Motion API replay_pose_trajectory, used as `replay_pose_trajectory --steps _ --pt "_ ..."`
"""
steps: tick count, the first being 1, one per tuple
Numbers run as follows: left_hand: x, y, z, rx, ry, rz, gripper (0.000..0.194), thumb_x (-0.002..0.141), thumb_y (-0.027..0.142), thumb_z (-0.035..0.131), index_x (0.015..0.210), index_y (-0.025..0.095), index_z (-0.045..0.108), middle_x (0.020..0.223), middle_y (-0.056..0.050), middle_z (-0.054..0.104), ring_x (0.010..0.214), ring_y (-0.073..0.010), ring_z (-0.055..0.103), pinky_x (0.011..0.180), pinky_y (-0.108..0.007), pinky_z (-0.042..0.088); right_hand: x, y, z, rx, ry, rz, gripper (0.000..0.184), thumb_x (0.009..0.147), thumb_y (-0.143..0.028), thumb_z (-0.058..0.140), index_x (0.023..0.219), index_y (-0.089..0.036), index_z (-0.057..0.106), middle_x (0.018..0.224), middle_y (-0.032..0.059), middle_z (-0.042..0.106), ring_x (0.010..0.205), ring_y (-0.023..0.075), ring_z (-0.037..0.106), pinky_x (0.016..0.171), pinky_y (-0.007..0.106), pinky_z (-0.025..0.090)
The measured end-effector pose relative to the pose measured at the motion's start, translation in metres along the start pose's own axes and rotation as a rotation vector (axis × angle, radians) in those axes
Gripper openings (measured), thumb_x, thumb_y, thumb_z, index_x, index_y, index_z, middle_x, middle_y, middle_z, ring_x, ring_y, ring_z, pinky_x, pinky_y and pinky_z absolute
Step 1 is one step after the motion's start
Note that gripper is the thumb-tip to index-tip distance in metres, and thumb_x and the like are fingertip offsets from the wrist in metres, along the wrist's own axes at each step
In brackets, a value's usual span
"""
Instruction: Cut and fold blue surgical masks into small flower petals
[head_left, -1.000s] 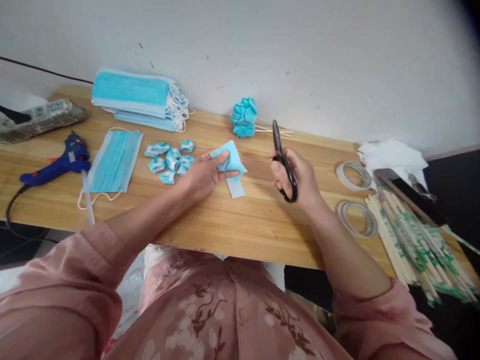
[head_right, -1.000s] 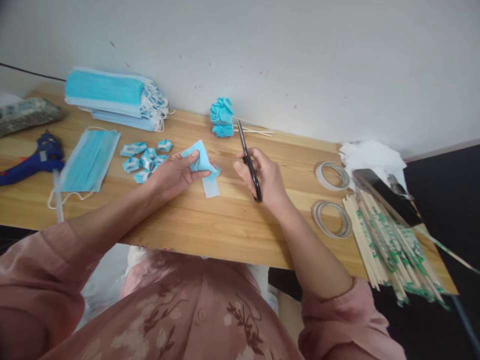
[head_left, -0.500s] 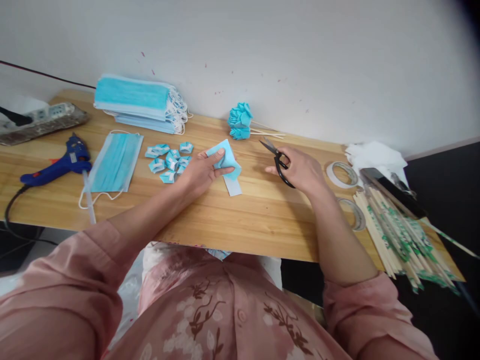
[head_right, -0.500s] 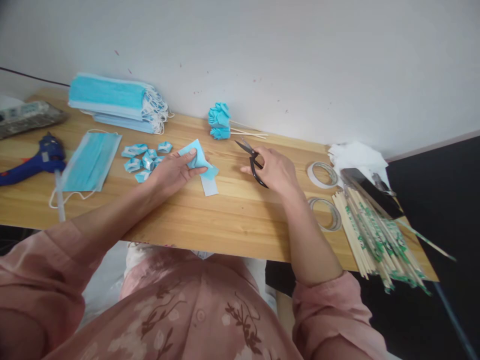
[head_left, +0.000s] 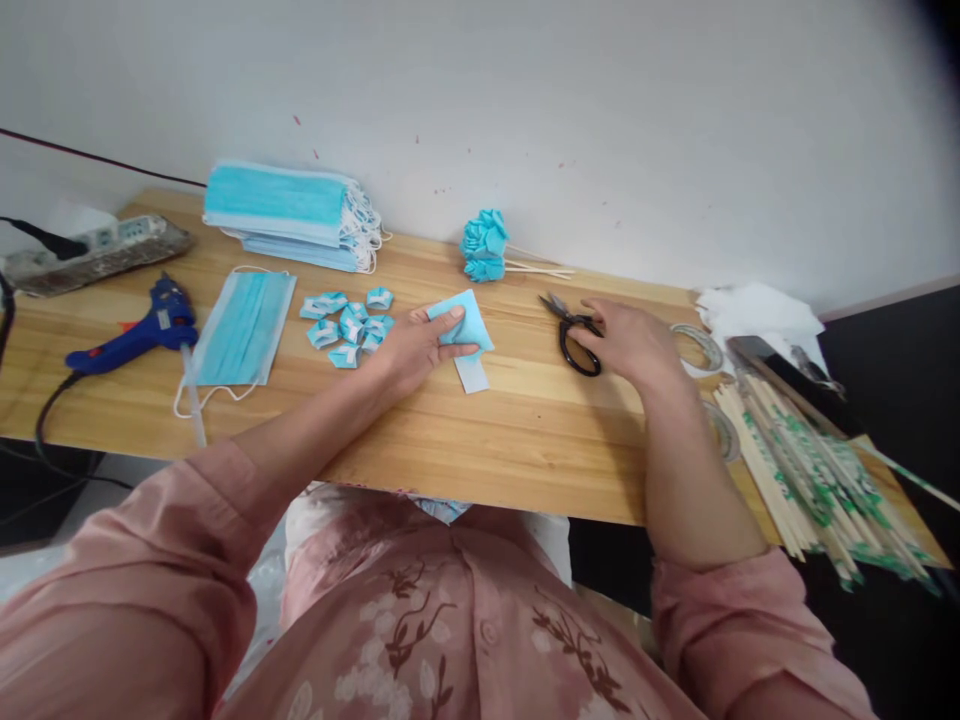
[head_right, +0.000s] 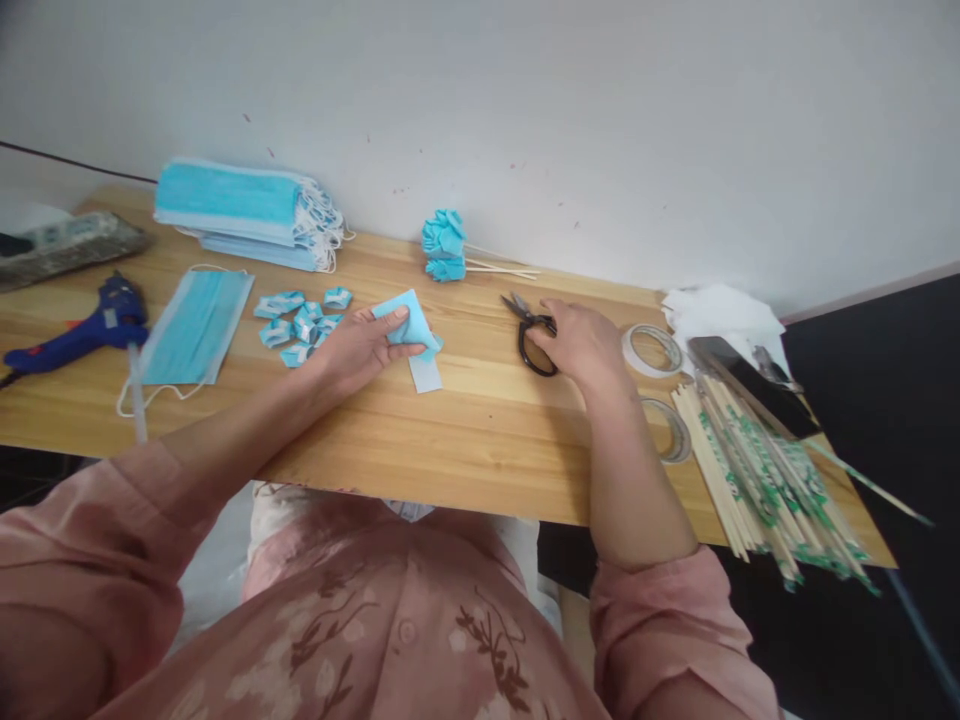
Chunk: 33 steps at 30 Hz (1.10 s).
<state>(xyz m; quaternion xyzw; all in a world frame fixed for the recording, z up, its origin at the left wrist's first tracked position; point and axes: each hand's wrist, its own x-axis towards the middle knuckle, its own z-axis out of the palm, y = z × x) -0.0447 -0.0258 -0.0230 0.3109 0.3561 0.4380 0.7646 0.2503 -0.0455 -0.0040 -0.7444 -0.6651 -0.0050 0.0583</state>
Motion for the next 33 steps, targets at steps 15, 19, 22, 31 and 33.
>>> replay_pose_trajectory --steps 15,19,22,31,33 --pt "-0.006 -0.012 -0.001 0.271 -0.272 -0.009 0.041 0.069 0.042 0.094 0.086 0.01 0.074 0.077 -0.004 0.074 0.069 -0.0137 0.07 0.065 -0.027 0.062 -0.038 -0.086 0.022 1.003 0.035 -0.388 0.043 0.088 -0.055 0.072 0.118 -0.024 0.071 0.087 0.0013 0.069 0.076 0.0173 0.064 0.074 0.033 0.056" --pt "-0.006 -0.01 -0.001 0.28 -0.264 0.0 0.044 0.067 0.043 0.095 0.091 0.012 0.074 0.082 -0.004 0.075 0.07 -0.0139 0.07 0.064 -0.027 0.062 -0.038 -0.084 0.027 1.001 0.055 -0.354 0.038 0.09 -0.045 0.069 0.123 -0.025 0.07 0.088 0.0016 0.067 0.08 0.0185 0.064 0.078 0.035 0.056" --pt "-0.006 -0.007 -0.001 0.311 -0.231 -0.011 0.047 0.066 0.043 0.095 0.097 0.013 0.075 0.088 -0.006 0.077 0.071 -0.0144 0.071 0.061 -0.026 0.061 -0.035 -0.078 0.032 1.049 0.082 -0.298 0.045 0.09 -0.049 0.068 0.129 -0.027 0.067 0.087 0.0013 0.063 0.08 0.0196 0.062 0.075 0.035 0.056" --pt "-0.007 -0.001 0.001 0.472 -0.168 0.042 0.031 0.069 0.039 0.089 0.07 0.016 0.069 0.059 0.001 0.065 0.046 -0.0072 0.053 0.045 -0.02 0.043 -0.029 -0.068 0.033 1.088 -0.042 -0.304 0.055 0.091 -0.065 0.064 0.128 -0.024 0.071 0.101 0.0057 0.072 0.09 0.0223 0.066 0.083 0.038 0.056" --pt "-0.008 -0.001 0.002 0.518 -0.192 0.045 0.028 0.071 0.035 0.087 0.068 0.016 0.067 0.057 0.002 0.064 0.046 -0.0068 0.052 0.045 -0.019 0.041 -0.031 -0.07 0.03 1.094 -0.048 -0.3 0.058 0.091 -0.069 0.062 0.125 -0.024 0.074 0.103 0.007 0.076 0.093 0.0239 0.069 0.085 0.04 0.056"
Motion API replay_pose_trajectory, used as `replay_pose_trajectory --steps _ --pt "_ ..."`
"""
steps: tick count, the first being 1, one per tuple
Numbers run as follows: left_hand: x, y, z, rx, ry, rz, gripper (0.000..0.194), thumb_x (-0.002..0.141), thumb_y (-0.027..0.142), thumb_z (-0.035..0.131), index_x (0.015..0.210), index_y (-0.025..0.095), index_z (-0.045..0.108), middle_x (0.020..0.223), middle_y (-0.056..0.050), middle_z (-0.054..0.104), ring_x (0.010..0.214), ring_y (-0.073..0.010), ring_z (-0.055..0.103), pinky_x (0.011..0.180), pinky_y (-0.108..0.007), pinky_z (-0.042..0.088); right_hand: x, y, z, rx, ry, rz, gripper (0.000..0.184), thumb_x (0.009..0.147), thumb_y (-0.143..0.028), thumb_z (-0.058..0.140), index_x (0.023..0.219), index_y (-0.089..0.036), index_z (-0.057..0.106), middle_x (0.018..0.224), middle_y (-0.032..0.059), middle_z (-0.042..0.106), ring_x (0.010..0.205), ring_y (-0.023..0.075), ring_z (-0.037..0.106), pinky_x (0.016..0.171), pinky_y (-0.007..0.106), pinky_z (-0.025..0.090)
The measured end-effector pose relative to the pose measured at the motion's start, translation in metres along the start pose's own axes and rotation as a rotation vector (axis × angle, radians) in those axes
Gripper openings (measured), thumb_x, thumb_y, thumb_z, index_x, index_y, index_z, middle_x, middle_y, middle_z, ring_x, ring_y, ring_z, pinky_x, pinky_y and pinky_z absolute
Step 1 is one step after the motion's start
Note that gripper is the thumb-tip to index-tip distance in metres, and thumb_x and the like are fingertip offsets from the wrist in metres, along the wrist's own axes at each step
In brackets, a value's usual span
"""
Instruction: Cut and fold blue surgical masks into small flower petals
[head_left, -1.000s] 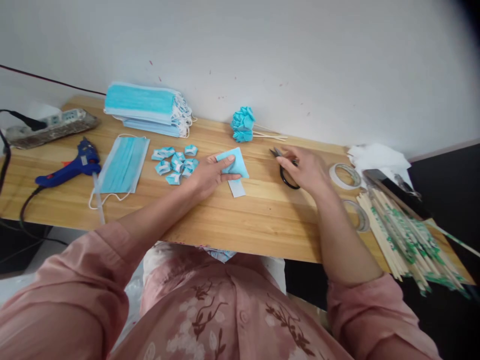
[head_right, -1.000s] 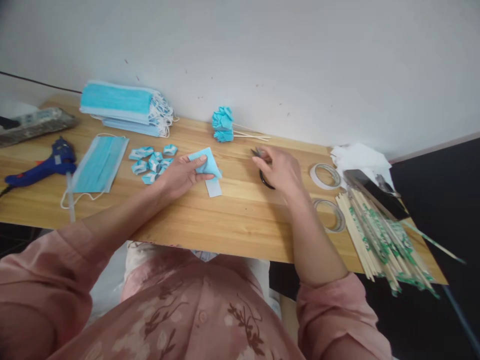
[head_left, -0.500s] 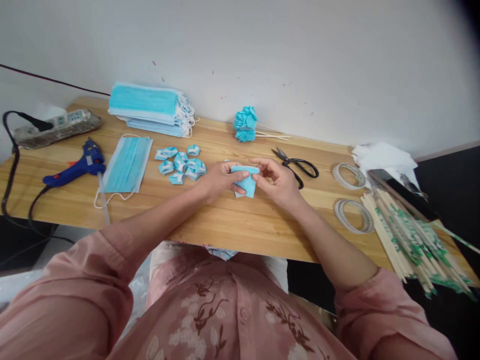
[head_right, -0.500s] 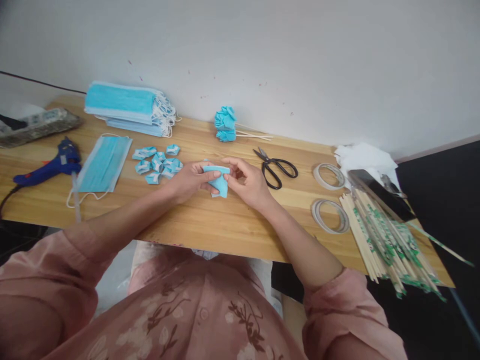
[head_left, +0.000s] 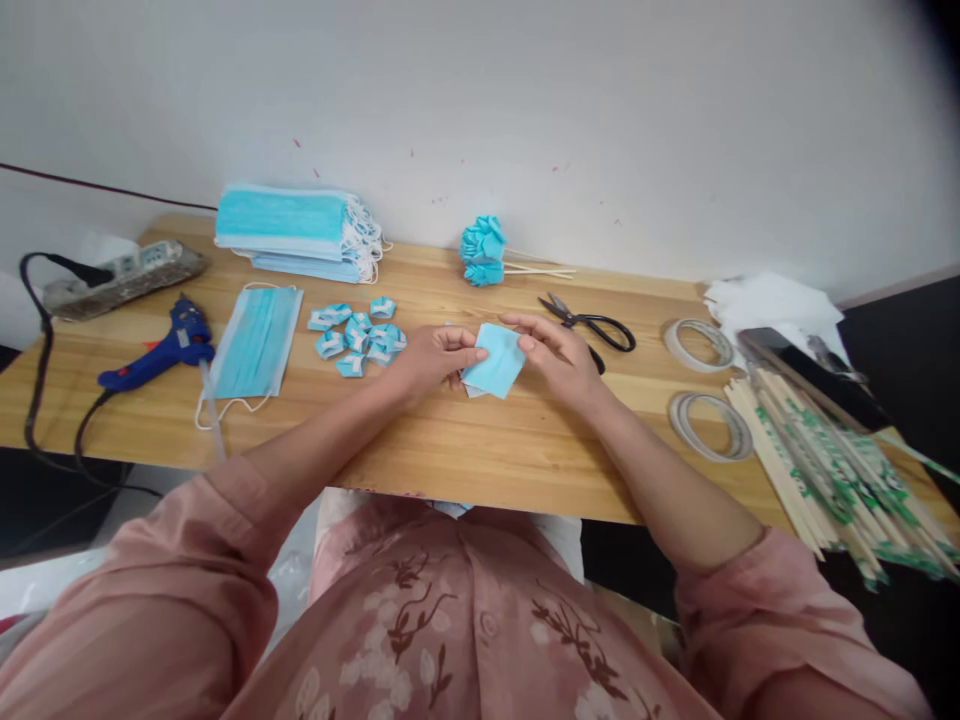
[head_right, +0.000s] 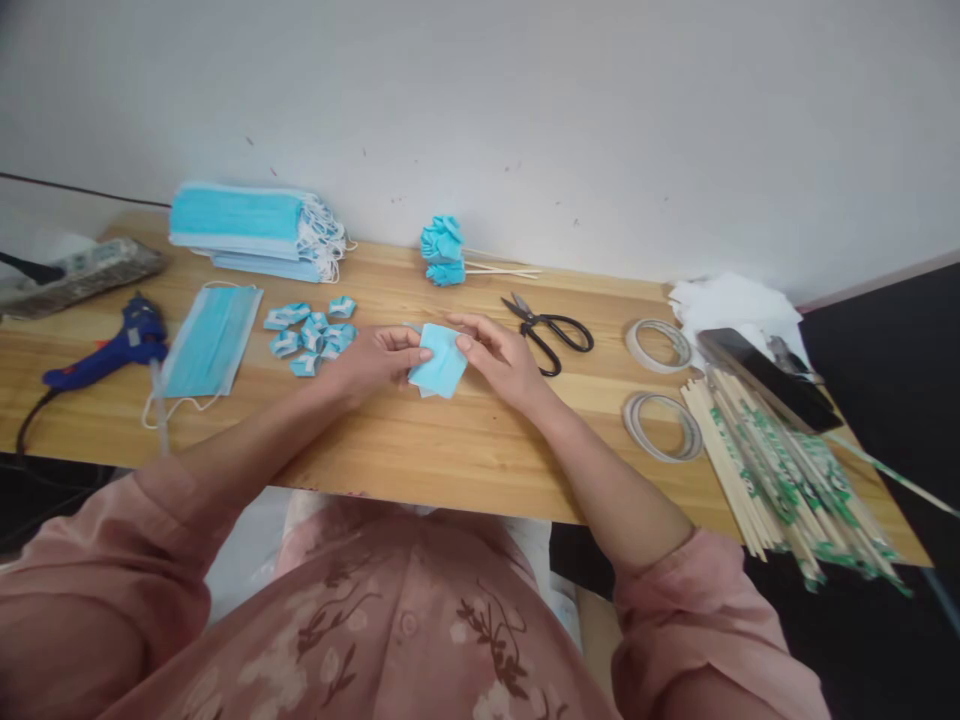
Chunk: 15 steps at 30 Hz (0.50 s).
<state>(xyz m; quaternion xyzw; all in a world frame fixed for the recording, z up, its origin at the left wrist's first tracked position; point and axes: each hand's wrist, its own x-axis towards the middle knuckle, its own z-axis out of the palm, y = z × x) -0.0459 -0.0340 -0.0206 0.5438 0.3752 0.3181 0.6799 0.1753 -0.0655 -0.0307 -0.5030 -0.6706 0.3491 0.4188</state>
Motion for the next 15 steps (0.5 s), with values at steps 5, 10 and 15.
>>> replay_pose_trajectory --steps 5,10,15 --pt "-0.001 -0.004 0.001 0.029 -0.052 0.018 0.02 0.076 0.029 0.082 0.071 0.015 0.069 0.059 0.001 0.064 0.048 -0.0074 0.054 0.044 -0.019 0.04 0.0 -0.006 0.005 0.066 -0.002 0.023 0.053 0.082 -0.068 0.073 0.111 -0.024 0.079 0.106 0.0079 0.08 0.092 0.0249 0.072 0.084 0.041 0.058" --pt "0.002 -0.003 -0.002 0.026 -0.016 0.02 0.012 0.077 0.023 0.081 0.081 0.015 0.073 0.066 -0.001 0.07 0.051 -0.0086 0.058 0.045 -0.019 0.039 -0.001 -0.007 0.009 -0.018 0.058 0.041 0.03 0.08 -0.053 0.076 0.082 -0.023 0.075 0.077 0.0025 0.075 0.068 0.0186 0.063 0.067 0.034 0.053" --pt "0.008 0.001 -0.01 0.057 0.12 0.153 0.014 0.078 0.018 0.079 0.091 0.015 0.075 0.064 0.001 0.067 0.054 -0.0091 0.056 0.05 -0.02 0.042 0.005 -0.002 0.001 -0.005 0.188 0.07 0.037 0.079 -0.06 0.072 0.079 -0.024 0.066 0.069 -0.0004 0.062 0.063 0.0161 0.054 0.062 0.032 0.047"
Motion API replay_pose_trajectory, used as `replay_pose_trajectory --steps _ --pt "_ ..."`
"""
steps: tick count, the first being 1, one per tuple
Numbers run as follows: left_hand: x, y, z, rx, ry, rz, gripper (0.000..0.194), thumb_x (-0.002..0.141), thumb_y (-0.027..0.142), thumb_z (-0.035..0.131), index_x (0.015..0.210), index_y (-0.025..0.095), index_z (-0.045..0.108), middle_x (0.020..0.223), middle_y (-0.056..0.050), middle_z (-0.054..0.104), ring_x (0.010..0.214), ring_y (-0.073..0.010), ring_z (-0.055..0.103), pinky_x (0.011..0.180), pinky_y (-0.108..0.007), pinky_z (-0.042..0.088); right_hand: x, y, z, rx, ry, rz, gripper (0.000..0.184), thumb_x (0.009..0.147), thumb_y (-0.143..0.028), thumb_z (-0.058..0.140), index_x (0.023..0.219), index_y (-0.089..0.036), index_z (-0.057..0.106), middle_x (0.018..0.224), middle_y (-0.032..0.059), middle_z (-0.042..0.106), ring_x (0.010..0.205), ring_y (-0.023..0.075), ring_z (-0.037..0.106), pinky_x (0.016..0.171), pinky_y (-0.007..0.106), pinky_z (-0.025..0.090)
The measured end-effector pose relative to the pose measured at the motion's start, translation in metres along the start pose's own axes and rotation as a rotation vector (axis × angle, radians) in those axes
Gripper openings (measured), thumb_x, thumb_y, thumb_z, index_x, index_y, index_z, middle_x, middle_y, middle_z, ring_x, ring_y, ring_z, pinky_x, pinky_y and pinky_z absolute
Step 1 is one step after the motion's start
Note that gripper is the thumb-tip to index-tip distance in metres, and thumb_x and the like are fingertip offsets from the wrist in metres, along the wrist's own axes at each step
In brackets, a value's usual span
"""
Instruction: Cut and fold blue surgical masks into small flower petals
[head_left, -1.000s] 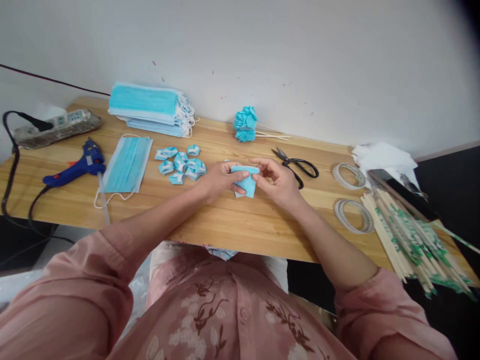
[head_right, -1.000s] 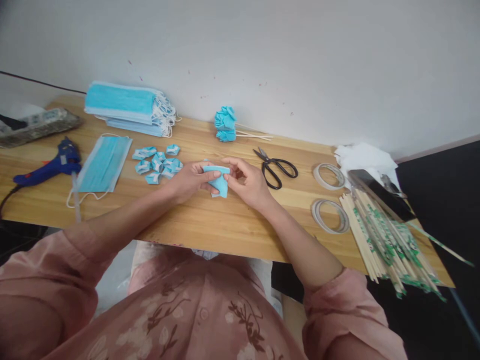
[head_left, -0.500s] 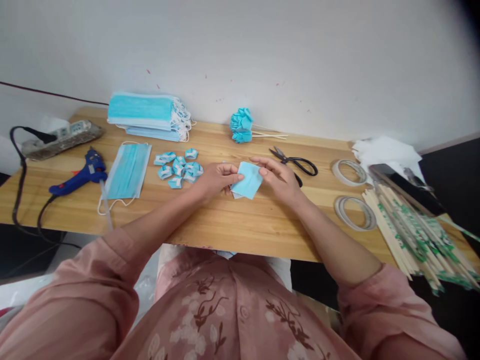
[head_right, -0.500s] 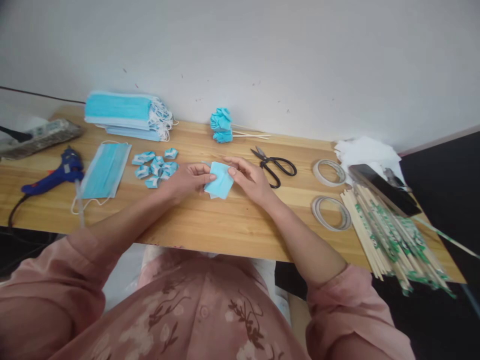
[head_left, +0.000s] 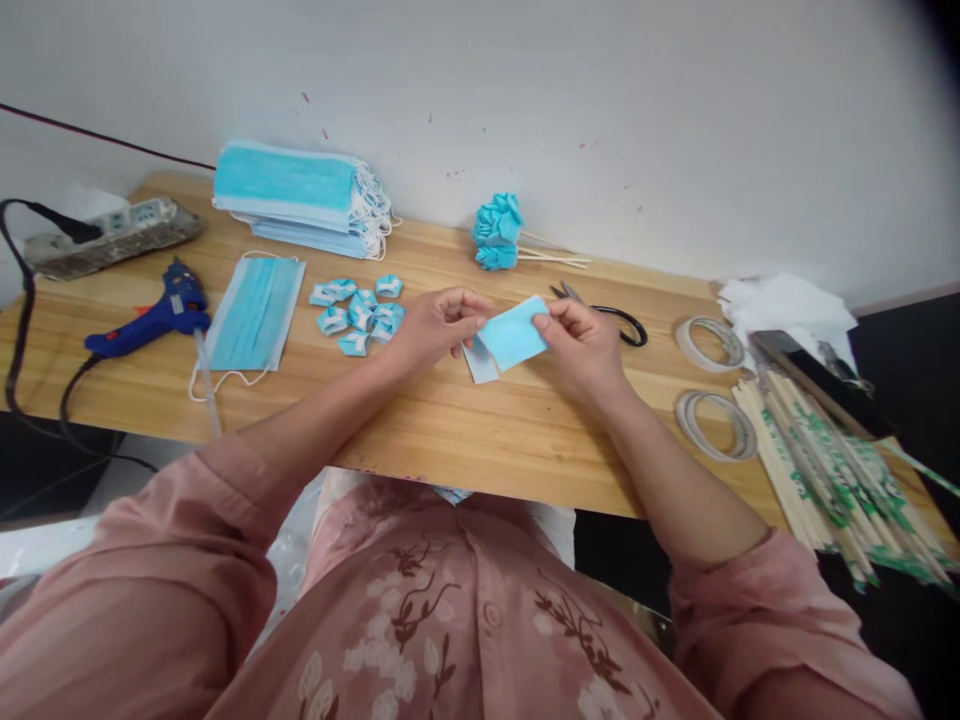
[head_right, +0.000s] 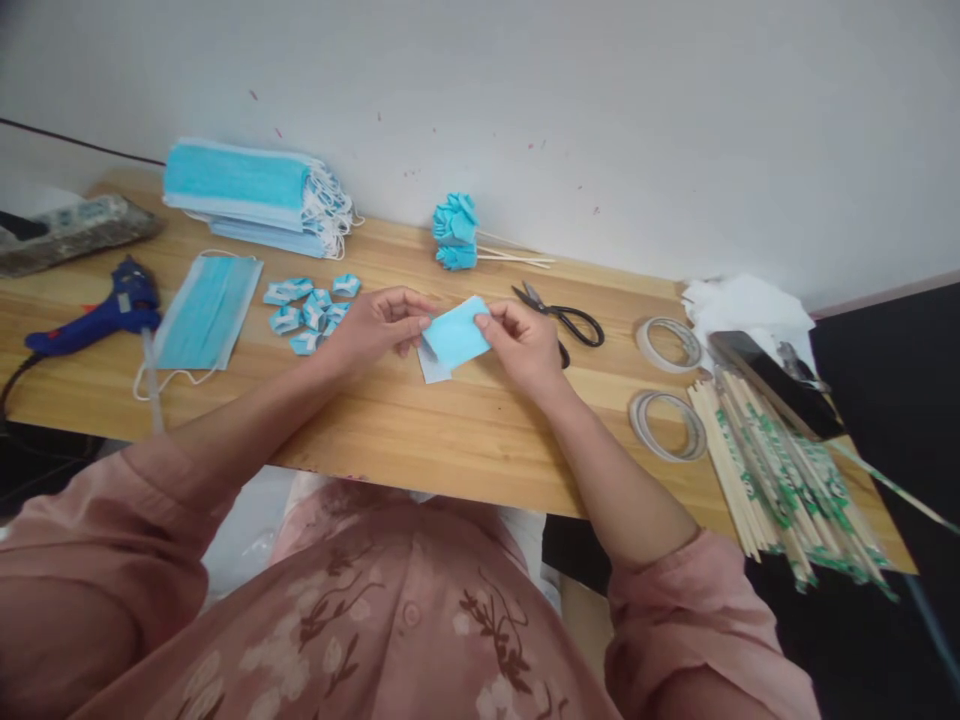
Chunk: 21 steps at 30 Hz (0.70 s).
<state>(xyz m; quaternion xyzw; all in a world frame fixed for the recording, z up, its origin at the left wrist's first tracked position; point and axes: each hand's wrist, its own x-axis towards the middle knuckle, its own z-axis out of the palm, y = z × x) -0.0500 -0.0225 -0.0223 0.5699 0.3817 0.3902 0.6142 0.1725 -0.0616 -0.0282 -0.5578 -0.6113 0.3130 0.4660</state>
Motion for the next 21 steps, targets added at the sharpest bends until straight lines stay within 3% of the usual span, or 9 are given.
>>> replay_pose_trajectory --steps 5,11,21 --pt "0.002 -0.003 -0.007 0.23 0.063 0.144 0.014 0.081 0.018 0.073 0.094 0.016 0.077 0.083 -0.004 0.075 0.069 -0.0131 0.064 0.066 -0.024 0.05 0.014 0.008 -0.011 0.16 0.154 0.086 0.052 0.072 -0.075 0.071 0.083 -0.026 0.059 0.074 0.0003 0.057 0.067 0.0171 0.056 0.06 0.031 0.049" --pt "0.005 -0.013 -0.013 0.71 -0.11 0.349 0.022 0.077 0.015 0.072 0.097 0.021 0.08 0.111 -0.009 0.079 0.107 -0.026 0.07 0.101 -0.04 0.05 0.021 0.016 -0.017 0.238 0.165 0.069 0.055 0.075 -0.079 0.068 0.084 -0.026 0.055 0.073 -0.0008 0.055 0.065 0.0157 0.057 0.058 0.03 0.051" --pt "0.008 -0.026 -0.012 1.062 -0.228 0.48 0.025 0.086 0.018 0.064 0.105 0.017 0.08 0.124 -0.016 0.073 0.118 -0.0338 0.066 0.106 -0.051 0.047 0.014 0.01 -0.006 0.282 0.038 0.101 0.06 0.073 -0.085 0.067 0.082 -0.028 0.05 0.064 -0.0045 0.042 0.054 0.0132 0.041 0.054 0.03 0.045"
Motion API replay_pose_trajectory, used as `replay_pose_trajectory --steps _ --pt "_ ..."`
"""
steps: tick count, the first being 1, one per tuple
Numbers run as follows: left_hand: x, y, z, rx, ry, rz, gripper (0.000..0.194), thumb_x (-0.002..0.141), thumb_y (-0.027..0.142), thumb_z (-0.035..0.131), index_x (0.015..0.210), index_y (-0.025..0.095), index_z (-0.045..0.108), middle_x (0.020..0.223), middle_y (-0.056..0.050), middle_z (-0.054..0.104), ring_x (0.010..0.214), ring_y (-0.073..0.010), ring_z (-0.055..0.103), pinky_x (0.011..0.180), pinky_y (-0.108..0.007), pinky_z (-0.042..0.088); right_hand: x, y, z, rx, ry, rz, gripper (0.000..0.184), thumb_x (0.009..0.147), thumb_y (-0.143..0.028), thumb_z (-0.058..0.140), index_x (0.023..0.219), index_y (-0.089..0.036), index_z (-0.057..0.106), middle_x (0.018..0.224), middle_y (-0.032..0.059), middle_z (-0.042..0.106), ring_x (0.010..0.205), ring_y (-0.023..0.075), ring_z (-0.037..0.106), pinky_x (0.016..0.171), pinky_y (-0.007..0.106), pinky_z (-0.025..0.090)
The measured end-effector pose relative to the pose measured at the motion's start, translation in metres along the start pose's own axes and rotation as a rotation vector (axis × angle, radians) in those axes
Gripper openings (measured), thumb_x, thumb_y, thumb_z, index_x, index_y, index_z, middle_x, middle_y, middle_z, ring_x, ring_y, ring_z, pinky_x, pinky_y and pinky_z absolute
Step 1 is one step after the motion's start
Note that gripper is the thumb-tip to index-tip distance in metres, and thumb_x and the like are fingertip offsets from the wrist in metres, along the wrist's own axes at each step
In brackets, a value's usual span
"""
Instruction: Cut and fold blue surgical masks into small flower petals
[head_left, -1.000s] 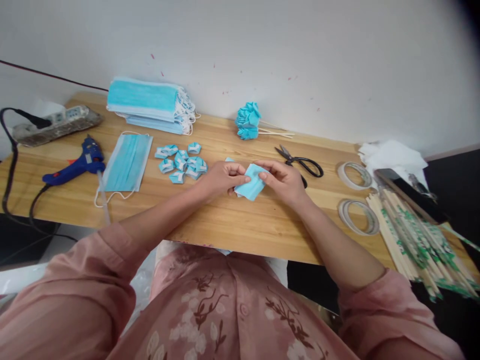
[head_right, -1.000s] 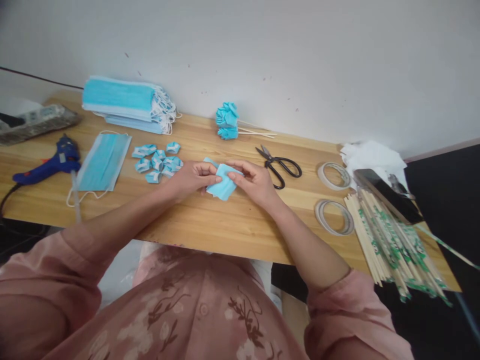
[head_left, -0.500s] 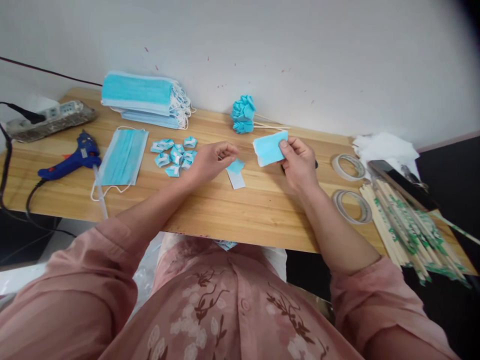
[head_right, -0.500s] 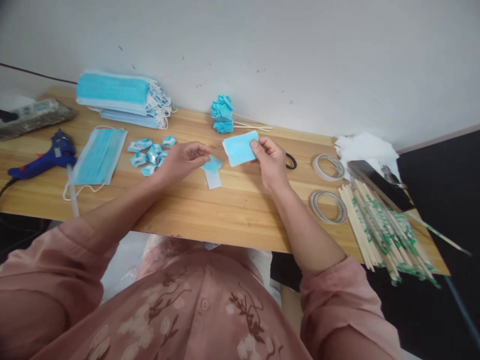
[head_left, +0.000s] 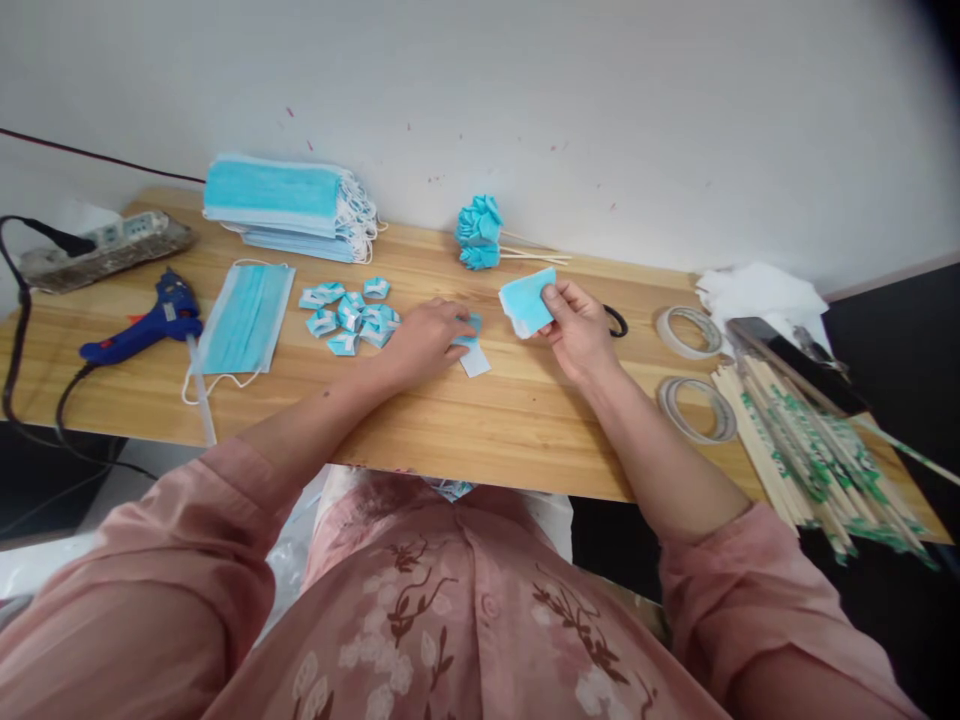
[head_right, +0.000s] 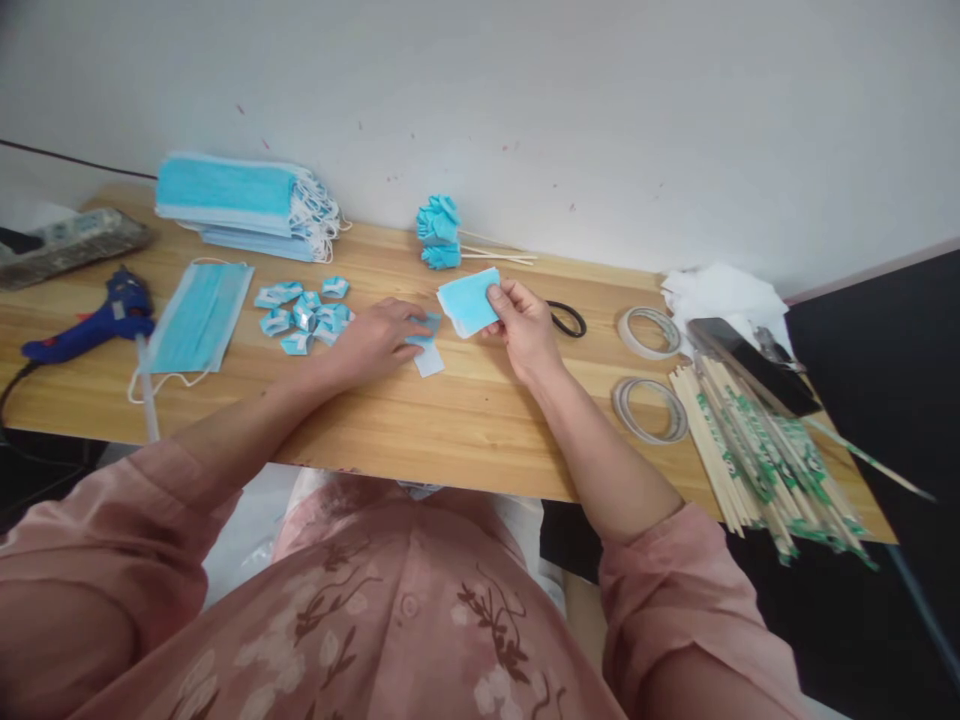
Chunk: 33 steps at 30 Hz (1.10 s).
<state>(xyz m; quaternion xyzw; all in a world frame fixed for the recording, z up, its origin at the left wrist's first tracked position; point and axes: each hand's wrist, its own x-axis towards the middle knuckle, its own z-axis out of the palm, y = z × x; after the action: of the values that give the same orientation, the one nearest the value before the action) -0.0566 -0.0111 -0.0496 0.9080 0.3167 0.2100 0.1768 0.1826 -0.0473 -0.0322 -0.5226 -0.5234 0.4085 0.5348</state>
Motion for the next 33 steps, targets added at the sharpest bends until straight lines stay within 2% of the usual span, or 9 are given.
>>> replay_pose_trajectory --steps 5,11,15,20,23,26,29,33 --pt "0.0 0.002 -0.001 0.113 0.017 -0.056 0.033 0.092 0.023 0.06 0.118 0.012 0.077 0.136 -0.022 0.066 0.123 -0.0376 0.061 0.108 -0.054 0.045 0.0 0.0 0.0 0.047 -0.008 0.026 0.06 0.07 -0.083 0.071 0.08 -0.028 0.05 0.063 -0.0052 0.039 0.055 0.0131 0.04 0.055 0.03 0.045" --pt "0.0 -0.007 -0.002 0.081 0.106 -0.097 0.039 0.093 0.019 0.053 0.126 0.017 0.074 0.133 -0.017 0.068 0.121 -0.0327 0.062 0.108 -0.049 0.045 -0.002 0.003 0.0 -0.017 -0.049 0.025 0.061 0.075 -0.085 0.066 0.077 -0.027 0.05 0.063 -0.0045 0.041 0.054 0.0131 0.043 0.054 0.029 0.045" --pt "0.001 -0.009 -0.005 0.03 0.079 -0.026 0.029 0.09 0.018 0.06 0.111 0.019 0.079 0.125 -0.014 0.072 0.116 -0.0302 0.064 0.105 -0.046 0.046 -0.003 0.004 0.001 0.048 -0.046 0.026 0.06 0.072 -0.082 0.074 0.078 -0.025 0.054 0.06 -0.0057 0.045 0.051 0.0113 0.044 0.051 0.027 0.046" --pt "0.001 -0.012 -0.01 -0.001 0.001 0.182 0.013 0.089 0.028 0.074 0.097 0.02 0.079 0.108 -0.012 0.077 0.103 -0.0279 0.07 0.094 -0.042 0.048 -0.003 0.0 0.003 0.201 -0.041 0.064 0.06 0.063 -0.075 0.086 0.073 -0.024 0.057 0.055 -0.0078 0.046 0.047 0.0087 0.044 0.047 0.024 0.043" --pt "0.001 -0.009 -0.007 0.049 -0.049 0.252 0.015 0.092 0.033 0.072 0.095 0.02 0.078 0.105 -0.011 0.077 0.101 -0.0262 0.071 0.091 -0.039 0.048 -0.004 -0.001 0.004 0.227 -0.038 0.072 0.061 0.061 -0.074 0.088 0.071 -0.023 0.056 0.054 -0.0082 0.045 0.046 0.008 0.043 0.047 0.023 0.041" --pt "0.002 -0.001 -0.003 0.099 -0.048 0.223 0.014 0.094 0.024 0.065 0.09 0.019 0.077 0.097 -0.01 0.076 0.094 -0.0248 0.07 0.088 -0.038 0.048 -0.004 -0.001 0.005 0.231 -0.038 0.083 0.061 0.06 -0.073 0.089 0.07 -0.023 0.055 0.053 -0.0081 0.046 0.047 0.008 0.043 0.046 0.023 0.041" --pt "0.003 0.005 -0.006 0.001 0.063 0.131 0.014 0.093 0.022 0.064 0.086 0.018 0.075 0.091 -0.008 0.077 0.089 -0.0226 0.068 0.087 -0.037 0.048 -0.004 -0.001 0.004 0.255 -0.029 0.079 0.061 0.059 -0.072 0.089 0.07 -0.023 0.055 0.053 -0.008 0.046 0.047 0.0079 0.042 0.047 0.023 0.042" --pt "0.004 0.004 -0.022 -0.432 0.42 -0.241 0.013 0.09 0.027 0.067 0.083 0.017 0.07 0.077 -0.003 0.072 0.069 -0.0141 0.061 0.067 -0.027 0.045 -0.001 0.001 0.001 0.232 -0.014 0.048 0.058 0.066 -0.074 0.085 0.072 -0.024 0.057 0.055 -0.0074 0.046 0.048 0.0088 0.043 0.049 0.024 0.046"
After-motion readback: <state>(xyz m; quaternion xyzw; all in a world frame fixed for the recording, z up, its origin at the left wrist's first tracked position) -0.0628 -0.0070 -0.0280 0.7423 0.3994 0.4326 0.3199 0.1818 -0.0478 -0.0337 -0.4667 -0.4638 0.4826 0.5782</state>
